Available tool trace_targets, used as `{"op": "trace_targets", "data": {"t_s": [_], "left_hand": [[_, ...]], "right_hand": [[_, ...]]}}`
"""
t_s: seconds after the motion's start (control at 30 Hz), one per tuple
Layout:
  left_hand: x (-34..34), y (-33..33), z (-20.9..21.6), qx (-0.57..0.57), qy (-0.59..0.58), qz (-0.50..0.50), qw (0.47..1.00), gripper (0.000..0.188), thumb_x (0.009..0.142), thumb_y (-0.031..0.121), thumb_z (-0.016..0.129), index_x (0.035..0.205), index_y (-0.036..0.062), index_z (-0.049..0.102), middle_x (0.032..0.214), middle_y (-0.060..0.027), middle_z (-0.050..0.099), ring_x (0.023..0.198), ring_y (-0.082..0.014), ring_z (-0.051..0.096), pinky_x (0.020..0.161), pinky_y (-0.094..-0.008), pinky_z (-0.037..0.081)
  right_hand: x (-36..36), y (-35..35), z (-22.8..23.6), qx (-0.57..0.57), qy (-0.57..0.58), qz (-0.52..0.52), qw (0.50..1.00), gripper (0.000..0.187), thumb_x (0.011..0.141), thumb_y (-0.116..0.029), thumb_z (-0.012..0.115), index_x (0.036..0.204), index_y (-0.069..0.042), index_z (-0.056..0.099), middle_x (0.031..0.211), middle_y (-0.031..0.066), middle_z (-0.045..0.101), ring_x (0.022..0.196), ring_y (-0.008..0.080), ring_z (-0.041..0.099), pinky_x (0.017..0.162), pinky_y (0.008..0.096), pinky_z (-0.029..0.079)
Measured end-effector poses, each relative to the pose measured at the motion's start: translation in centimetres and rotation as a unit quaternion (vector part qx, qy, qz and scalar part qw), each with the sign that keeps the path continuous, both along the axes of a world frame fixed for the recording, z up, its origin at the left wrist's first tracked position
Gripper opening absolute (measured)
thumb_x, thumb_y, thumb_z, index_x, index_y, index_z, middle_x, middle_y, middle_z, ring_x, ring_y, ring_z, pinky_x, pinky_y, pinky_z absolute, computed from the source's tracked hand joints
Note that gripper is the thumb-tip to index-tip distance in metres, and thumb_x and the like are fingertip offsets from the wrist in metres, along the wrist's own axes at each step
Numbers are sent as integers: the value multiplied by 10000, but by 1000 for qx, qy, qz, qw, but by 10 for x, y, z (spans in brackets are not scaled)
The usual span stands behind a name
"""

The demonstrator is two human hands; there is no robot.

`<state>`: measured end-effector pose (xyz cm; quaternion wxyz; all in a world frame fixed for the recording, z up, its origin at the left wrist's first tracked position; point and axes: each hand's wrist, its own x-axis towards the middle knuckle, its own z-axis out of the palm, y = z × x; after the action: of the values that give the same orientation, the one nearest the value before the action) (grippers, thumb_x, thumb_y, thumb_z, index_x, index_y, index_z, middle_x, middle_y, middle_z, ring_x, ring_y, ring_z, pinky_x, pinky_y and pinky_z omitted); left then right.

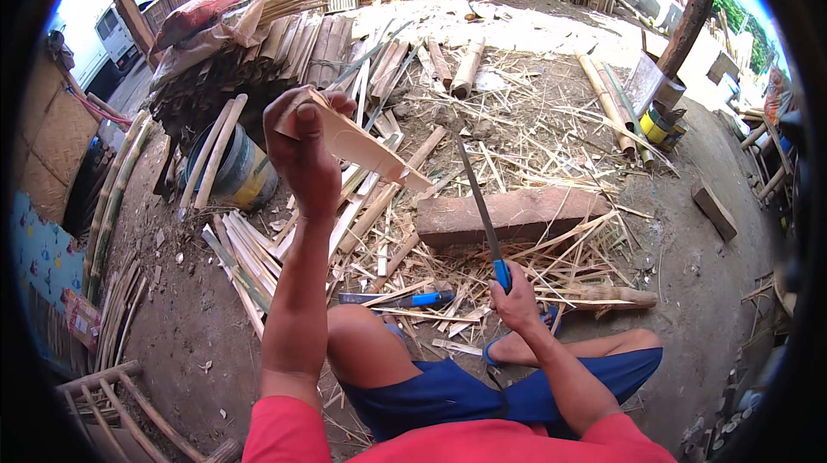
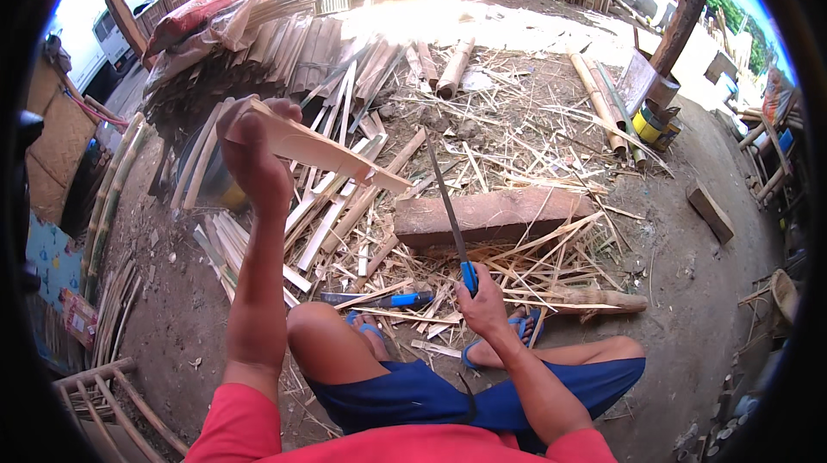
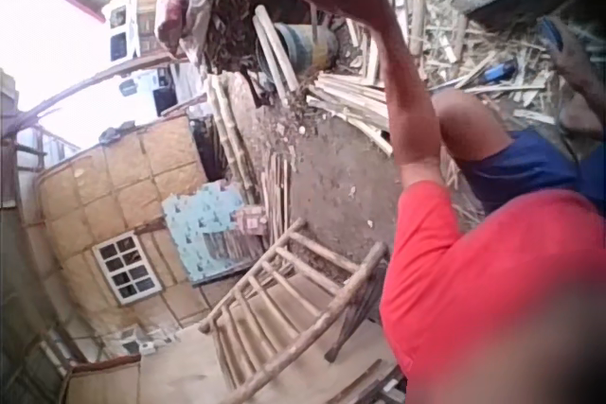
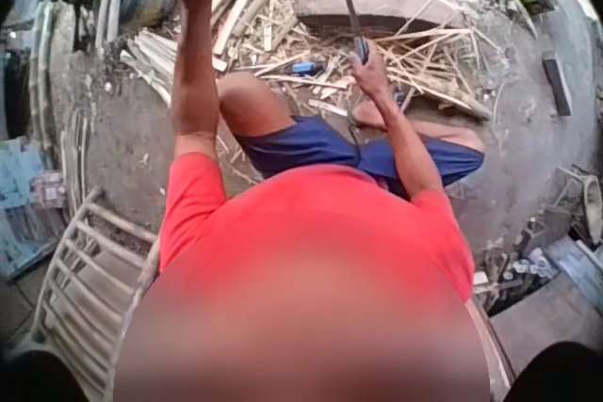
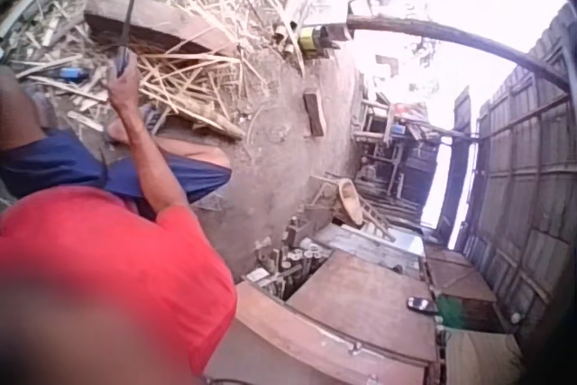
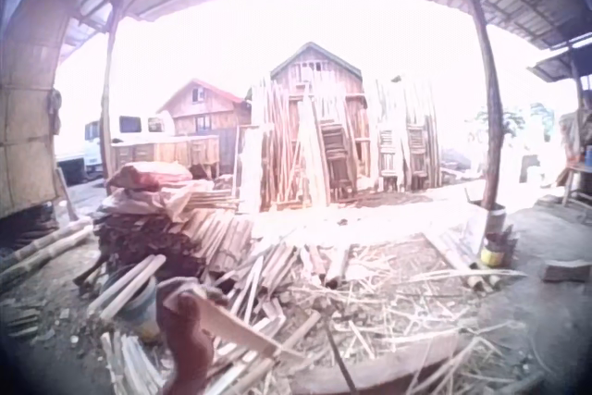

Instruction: The person sits on the ground and uses a knife to shave thin strips from a wooden plank. They repeatedly hold the plank in one hand and draw the knife along its surface, then place the shaved pieces on the ground.

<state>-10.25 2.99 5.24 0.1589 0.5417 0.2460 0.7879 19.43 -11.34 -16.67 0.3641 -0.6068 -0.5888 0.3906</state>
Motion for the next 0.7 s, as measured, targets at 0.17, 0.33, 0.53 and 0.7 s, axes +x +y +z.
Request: {"op": "trace_targets", "data": {"t_s": [0.17, 0.33, 0.53, 0.7], "left_hand": [[55, -52, 54, -7, 17, -68, 998, 453, 988, 448, 588, 1194, 66, 456, 875, -134, 644, 731, -219, 659, 743, -369, 546], [110, -72, 45, 23, 16, -131, 991, 438, 925, 360, 715, 1131, 52, 483, 759, -111, 638, 671, -208, 654, 653, -348, 552], [130, -79, 33, 14, 0, -83, 996, 445, 931, 397, 700, 1104, 47, 487, 765, -111, 638, 650, -192, 649, 619, -320, 543], [132, -83, 31, 25, 4, -57, 998, 480, 930, 428, 691, 1111, 43, 468, 774, -114, 631, 634, -191, 650, 600, -313, 547]], "right_hand": [[19, -22, 62, 27, 25, 14, 999, 357, 1002, -158, 557, 1315, -32, 441, 797, 84, 618, 639, 196, 693, 566, 335, 545], [24, -37, 141, 134, -39, 50, 989, 407, 1003, -146, 551, 1367, -37, 404, 818, 139, 631, 653, 273, 658, 570, 381, 491], [5, -38, 195, 249, -13, 61, 967, 374, 958, -101, 580, 1286, -18, 422, 757, 215, 609, 662, 422, 627, 582, 482, 464], [3, -22, 184, 135, -67, 93, 984, 302, 937, -92, 592, 1186, -22, 436, 706, 246, 599, 676, 476, 617, 576, 533, 446]]}}
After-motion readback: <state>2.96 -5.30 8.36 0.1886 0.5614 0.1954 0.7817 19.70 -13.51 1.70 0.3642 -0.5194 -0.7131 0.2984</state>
